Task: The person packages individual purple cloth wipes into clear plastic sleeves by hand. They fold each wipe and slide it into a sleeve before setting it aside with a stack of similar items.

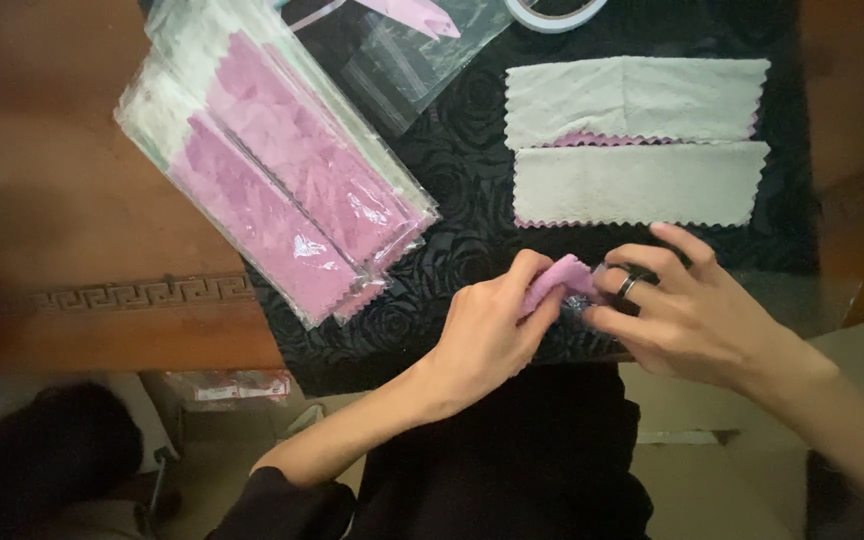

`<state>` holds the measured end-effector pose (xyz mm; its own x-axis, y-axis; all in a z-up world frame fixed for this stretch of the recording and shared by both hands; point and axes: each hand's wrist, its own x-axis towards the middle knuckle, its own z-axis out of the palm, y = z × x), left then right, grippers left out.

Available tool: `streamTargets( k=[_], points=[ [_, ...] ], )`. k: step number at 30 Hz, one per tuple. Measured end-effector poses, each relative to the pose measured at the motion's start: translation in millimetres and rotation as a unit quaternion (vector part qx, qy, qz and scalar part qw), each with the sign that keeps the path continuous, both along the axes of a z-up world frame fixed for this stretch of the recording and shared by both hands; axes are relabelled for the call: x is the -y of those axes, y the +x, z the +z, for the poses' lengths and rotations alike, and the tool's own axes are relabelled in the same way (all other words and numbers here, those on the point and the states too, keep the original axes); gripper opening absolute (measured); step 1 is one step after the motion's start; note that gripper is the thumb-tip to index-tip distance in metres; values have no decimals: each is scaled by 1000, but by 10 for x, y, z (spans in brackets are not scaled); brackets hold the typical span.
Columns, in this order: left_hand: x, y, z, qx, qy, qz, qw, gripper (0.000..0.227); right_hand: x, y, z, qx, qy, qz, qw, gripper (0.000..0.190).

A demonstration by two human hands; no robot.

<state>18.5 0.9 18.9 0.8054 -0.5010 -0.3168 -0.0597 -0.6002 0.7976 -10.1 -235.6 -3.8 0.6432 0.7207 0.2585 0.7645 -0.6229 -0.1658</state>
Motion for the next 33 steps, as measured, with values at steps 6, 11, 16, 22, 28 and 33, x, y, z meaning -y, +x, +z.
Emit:
streamTargets(
  k=[6, 11, 16, 22, 28, 33],
  points=[
    [-72, -43, -174, 244, 6, 16, 970, 6, -19, -12, -51, -36, -2, -7, 999, 24],
    [-92, -59, -178, 278, 24, -30, 960, 13, -53, 9, -88, -10, -4, -8, 1000, 24],
    [-86, 12, -97, 253, 50, -41, 965, 12, -63, 40, -56, 4, -3, -21, 1000, 25],
    [-101, 180, -228, 161, 20, -114, 980, 24, -44, 70, 61, 26, -30, -23, 999, 18],
    [50, 427, 1, -29, 11, -148, 989, 9, 43, 27, 72, 76, 36, -23, 996, 16],
    [108, 446, 50, -76, -6, -116, 990, 42, 63, -61, 53, -128, 160, -119, 971, 38]
  ],
)
